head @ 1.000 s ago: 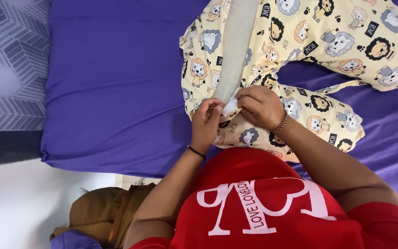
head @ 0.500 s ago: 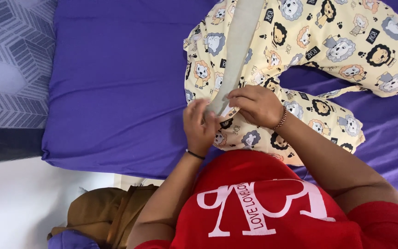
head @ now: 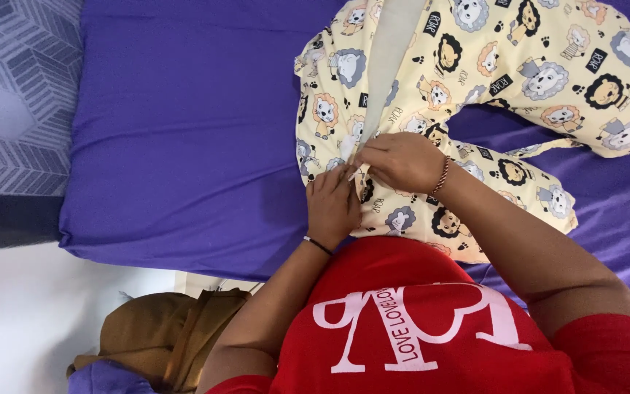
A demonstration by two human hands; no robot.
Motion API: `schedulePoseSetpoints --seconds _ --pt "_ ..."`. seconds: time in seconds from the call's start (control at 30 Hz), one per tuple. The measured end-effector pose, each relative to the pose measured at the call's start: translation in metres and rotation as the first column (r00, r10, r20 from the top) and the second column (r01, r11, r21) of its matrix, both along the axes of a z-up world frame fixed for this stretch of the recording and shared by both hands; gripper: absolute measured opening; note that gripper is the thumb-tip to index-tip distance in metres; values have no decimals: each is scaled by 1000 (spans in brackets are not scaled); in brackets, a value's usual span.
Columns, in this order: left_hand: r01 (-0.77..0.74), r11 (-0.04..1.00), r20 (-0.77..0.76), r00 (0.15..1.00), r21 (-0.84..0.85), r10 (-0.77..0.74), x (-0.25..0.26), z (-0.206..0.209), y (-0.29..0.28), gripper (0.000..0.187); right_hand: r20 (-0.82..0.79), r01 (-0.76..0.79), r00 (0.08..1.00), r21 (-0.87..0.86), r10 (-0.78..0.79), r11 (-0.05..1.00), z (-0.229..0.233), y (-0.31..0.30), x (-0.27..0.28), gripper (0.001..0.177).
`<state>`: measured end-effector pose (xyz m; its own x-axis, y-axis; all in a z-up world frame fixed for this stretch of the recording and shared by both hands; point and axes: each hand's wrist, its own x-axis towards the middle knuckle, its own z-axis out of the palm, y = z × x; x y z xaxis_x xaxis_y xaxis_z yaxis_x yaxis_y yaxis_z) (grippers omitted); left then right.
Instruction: The person assembles a U-shaped pillow by inserting the inner cushion into a patterned cover, smoothing the fabric, and fastening the Velcro closure. The pillow is then adjusted and placed on a purple bedsheet.
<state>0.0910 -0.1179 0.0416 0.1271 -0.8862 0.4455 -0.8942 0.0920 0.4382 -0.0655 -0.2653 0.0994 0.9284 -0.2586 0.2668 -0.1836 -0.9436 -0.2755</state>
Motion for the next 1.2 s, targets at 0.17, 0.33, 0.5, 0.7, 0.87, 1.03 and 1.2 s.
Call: schedulePoseSetpoints --seconds 0.17,0.33,0.5,0.7,0.87,1.03,1.2 --pt "36 989 -268 964 144 4 10 -20 3 27 -125 62 991 59 -54 996 17 -4 16 10" --pt "57 984 -535 844 167 42 10 21 3 41 -194 78 978 27 -71 997 41 -13 28 12" --pt "13 966 -534 835 259 132 6 23 -9 56 -305 111 946 -22 -112 994 43 -18 43 9" --pt "-73 912 -640 690 405 339 13 40 -20 32 -283 95 951 -120 -125 988 21 -24 49 8" --pt "-80 905 -784 472 418 404 16 -3 -30 31 -194 118 969 -191 -155 974 6 -23 49 13" --pt "-88 912 -837 369 401 404 20 -29 -41 18 -99 147 980 -236 -174 961 -18 -27 49 13" --pt "-39 916 -867 310 399 390 31 -53 -46 17 -47 222 970 -221 -237 950 -18 -22 54 7"
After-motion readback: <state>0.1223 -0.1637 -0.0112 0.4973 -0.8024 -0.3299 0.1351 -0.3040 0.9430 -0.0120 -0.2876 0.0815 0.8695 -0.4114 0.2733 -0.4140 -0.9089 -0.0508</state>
